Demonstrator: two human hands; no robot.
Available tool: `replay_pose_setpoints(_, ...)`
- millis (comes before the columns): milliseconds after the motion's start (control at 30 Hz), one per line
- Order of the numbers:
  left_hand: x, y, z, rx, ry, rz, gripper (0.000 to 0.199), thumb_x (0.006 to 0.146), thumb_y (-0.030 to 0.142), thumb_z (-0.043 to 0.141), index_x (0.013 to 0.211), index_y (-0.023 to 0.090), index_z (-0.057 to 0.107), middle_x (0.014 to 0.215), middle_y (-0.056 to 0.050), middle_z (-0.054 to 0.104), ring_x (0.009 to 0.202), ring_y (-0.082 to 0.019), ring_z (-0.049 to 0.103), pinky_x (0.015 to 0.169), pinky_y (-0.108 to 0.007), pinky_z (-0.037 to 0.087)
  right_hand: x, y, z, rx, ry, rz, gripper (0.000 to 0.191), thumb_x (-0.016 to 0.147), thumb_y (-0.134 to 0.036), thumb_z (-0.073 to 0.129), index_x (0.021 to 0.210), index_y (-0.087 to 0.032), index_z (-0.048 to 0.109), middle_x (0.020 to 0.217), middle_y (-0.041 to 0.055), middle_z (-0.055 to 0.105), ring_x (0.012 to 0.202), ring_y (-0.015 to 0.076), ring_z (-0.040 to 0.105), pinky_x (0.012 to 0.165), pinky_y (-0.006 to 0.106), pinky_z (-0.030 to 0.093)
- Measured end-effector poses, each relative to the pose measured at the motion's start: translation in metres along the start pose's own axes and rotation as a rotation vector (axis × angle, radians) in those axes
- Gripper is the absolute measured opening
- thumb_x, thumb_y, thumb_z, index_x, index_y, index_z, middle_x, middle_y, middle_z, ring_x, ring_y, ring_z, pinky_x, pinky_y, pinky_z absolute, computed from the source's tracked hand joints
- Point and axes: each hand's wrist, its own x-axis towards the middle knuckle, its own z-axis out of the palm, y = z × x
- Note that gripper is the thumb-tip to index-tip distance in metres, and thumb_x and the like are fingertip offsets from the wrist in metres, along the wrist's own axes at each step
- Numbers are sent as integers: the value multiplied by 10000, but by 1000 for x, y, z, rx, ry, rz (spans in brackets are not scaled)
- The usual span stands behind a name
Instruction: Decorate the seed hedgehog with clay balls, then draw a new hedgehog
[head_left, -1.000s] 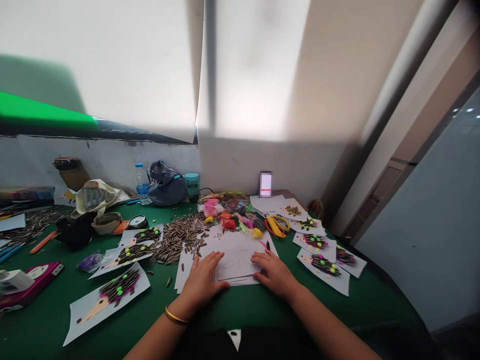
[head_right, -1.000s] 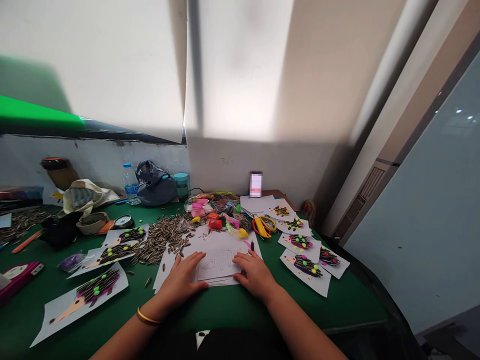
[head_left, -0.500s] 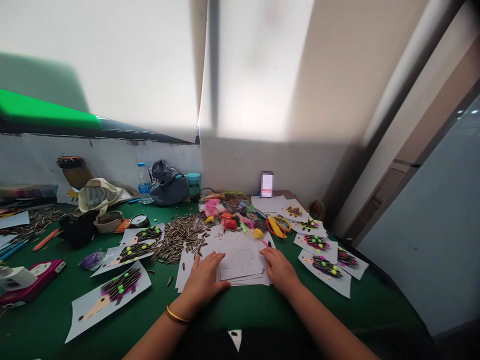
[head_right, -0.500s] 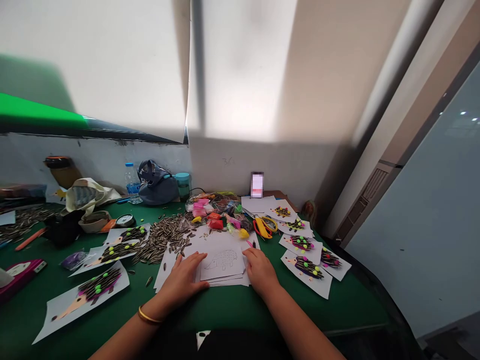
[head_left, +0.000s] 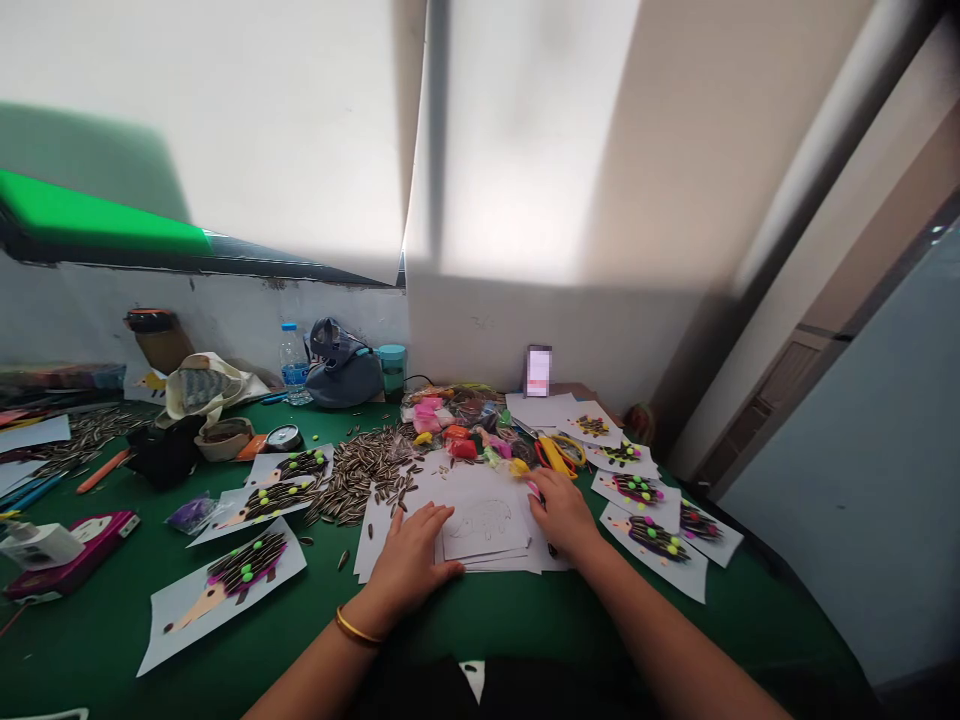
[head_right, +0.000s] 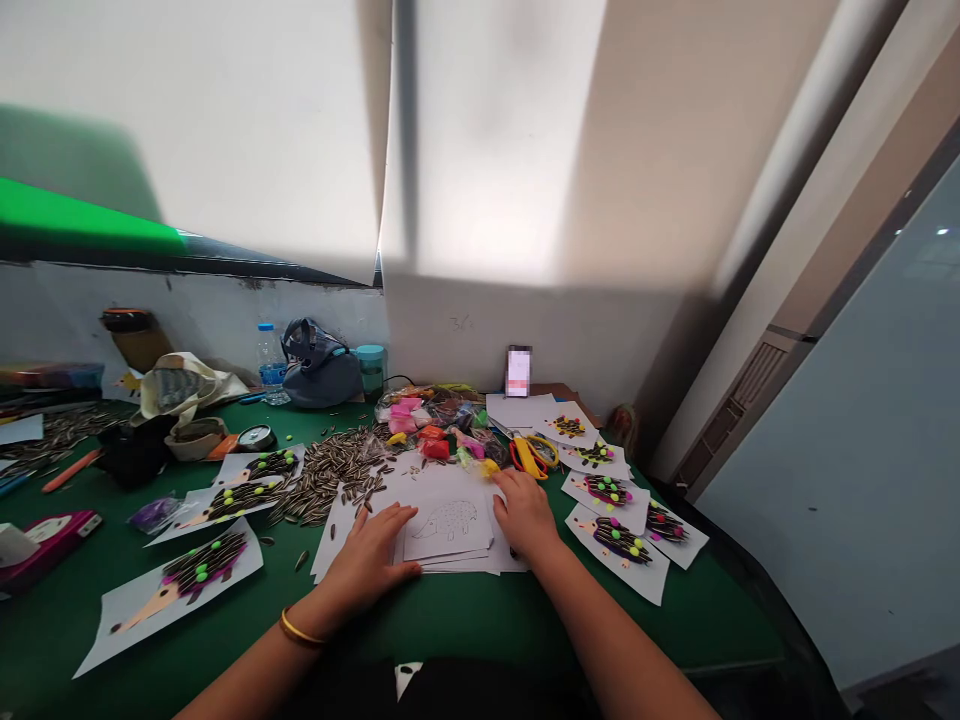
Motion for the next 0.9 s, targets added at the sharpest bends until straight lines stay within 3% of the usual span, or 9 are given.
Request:
replay_pose_setpoints(267, -1, 1, 0, 1, -1, 0, 725, 722, 472, 717, 1372, 294, 450, 1435, -89, 489, 1383, -313, 342, 1151, -588, 57, 63, -20, -4, -158, -101, 26, 362, 921, -246, 421, 1243, -226, 584, 1269, 57, 598, 1176, 205, 489, 979, 319, 361)
replay_pose_setpoints(400, -1, -1, 2, 10, 13, 5, 717, 737, 480, 703, 1377, 293, 441, 1432, -87, 492, 1381, -308, 346, 1151, -592, 61, 113, -38, 4, -195, -132, 36, 323, 938, -373, 415, 1121, -268, 660, 1210, 67, 619, 1142, 227, 486, 932, 342, 354)
replay_pose_setpoints(533, -2, 0, 1, 19, 15, -5, 710, 736, 480, 702, 1371, 289, 449, 1425, -90, 499, 1372, -304, 365, 1155, -582, 78, 153, -52, 25, -241, -176, 105, 329, 882, -414, 497, 1013, -204, 715, 1177, 137, 612, 1156, 298, 456, 934, 418, 326)
replay_pose_setpoints(700, -3, 4, -2, 16, 17, -8, 684, 747, 457, 698, 1361, 272, 461, 1425, -103, 497, 1358, -302, 384, 1151, -590, 97, 163, -57, 43, -230, -176, 191, 253, 847, -296, 567, 947, -129, 729, 1108, 201, 628, 1109, 321, 489, 907, 443, 320)
replay_pose_setpoints(900, -1, 3, -3, -35, 114, -10, 554, 801, 441, 635, 1310, 260, 513, 1400, -95, 525, 1339, -299, 417, 1150, -591, 132, 146, -56, 18, -80, -11, 144, 314, 919, -391, 463, 904, -194, 706, 1062, 110, 649, 1049, 246, 514, 879, 362, 362)
